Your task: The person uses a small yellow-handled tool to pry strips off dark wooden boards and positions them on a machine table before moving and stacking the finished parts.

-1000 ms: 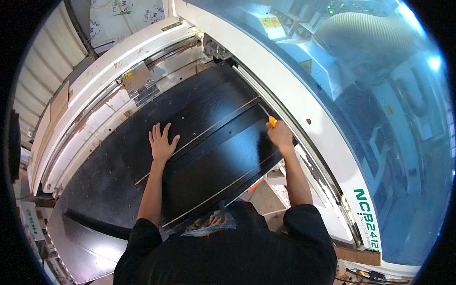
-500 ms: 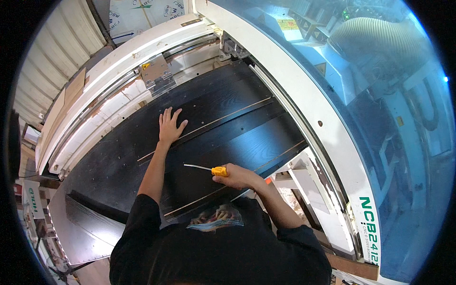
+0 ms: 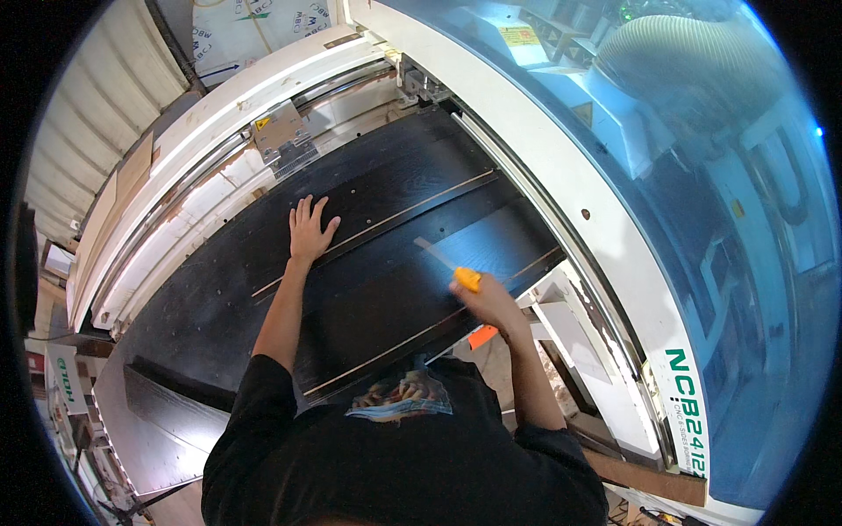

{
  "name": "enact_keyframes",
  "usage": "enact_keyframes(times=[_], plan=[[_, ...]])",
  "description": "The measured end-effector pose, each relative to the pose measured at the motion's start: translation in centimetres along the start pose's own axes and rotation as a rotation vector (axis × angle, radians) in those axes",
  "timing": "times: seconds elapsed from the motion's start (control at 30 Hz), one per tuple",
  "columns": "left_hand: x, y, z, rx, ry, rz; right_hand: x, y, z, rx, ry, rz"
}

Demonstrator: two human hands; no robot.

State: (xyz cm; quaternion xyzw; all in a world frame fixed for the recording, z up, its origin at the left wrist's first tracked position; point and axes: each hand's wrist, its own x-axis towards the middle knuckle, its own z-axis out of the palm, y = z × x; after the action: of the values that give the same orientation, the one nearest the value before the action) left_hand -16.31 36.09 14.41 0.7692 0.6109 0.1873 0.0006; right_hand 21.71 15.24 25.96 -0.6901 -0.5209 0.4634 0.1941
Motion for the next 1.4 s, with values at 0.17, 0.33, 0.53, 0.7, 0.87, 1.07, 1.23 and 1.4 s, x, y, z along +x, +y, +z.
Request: enact_keyframes(times=[0.17,0.33,0.53,0.7,0.87,1.07,1.23,1.4], plan=[[0.0,-0.3,0.3,0.010,0.002,0.011,-2.3,-0.6,1.4,0.190,-0.497,-0.087],[0.0,-0.5,0.4,0.001,0.018,0.019,-0.6,4.4,-2.2,0.100,0.132,0.003],[0.1,-0.3,0.4,-0.035,0.051,0.025,-1.6,13.5,-9.7,-0.200,0.888,0.064],[-0.3,-0.4,0.2,-0.029,0.039,0.027,-4.0,18.7,-9.4,-0.373,1.054,0.299],[-0.6,-0.2,-0.1,-0.015,0.004,0.021,-5.7,26.4,-7.3,-0.318,1.154,0.351],[-1.9,-0.6,-0.7,-0.032,-0.018,0.000,-5.8,26.1,-7.1,-0.238,1.103,0.381],[-3.1,-0.1,-1.8,-0.045,-0.027,-0.006,-4.1,21.3,-6.4,-0.311,1.464,-0.072],[-4.6,-1.4,-2.5,-0.041,-0.014,0.009,1.5,13.1,-4.6,-0.252,1.407,-0.450]])
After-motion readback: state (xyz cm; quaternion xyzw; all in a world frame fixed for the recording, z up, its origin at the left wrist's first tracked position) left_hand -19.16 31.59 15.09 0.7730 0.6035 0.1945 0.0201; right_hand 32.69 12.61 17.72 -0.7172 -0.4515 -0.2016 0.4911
